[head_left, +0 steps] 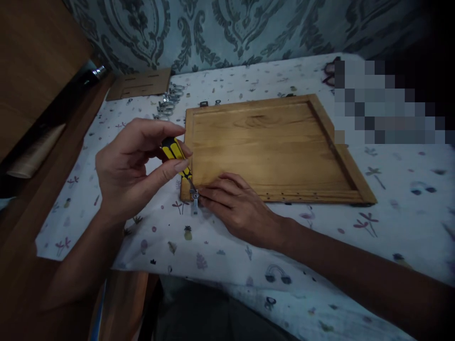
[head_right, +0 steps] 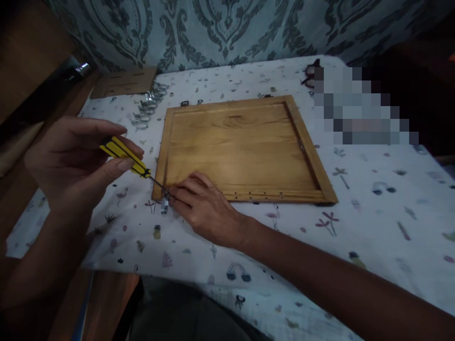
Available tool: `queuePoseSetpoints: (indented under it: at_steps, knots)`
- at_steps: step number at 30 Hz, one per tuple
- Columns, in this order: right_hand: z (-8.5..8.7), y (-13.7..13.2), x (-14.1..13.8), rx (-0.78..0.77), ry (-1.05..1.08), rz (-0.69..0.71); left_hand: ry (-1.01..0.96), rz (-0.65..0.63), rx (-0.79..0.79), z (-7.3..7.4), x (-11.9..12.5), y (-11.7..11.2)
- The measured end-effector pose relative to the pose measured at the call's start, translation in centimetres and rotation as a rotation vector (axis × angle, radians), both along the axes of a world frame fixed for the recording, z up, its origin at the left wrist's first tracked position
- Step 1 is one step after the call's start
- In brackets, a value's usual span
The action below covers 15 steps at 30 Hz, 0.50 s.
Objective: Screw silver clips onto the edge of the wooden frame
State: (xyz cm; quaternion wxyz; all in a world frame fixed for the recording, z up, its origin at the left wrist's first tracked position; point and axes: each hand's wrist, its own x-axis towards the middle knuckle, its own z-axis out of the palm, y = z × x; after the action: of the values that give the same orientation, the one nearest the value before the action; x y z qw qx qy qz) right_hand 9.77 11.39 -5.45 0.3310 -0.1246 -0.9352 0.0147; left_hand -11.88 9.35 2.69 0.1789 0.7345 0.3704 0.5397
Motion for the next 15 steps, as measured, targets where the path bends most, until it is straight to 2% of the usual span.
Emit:
queuePoseSetpoints:
  at_steps: [10,15]
  knots:
    - [-0.06,-0.03,-0.02,-0.012,-0.001,-0.026,-0.028,-0.010,0.029,-0.43,0.37,0.15]
    - [0.13,-0.05,0.11,-0.035,-0.007,-0.013,-0.028,0.087,-0.047,-0.16,0.58,-0.11]
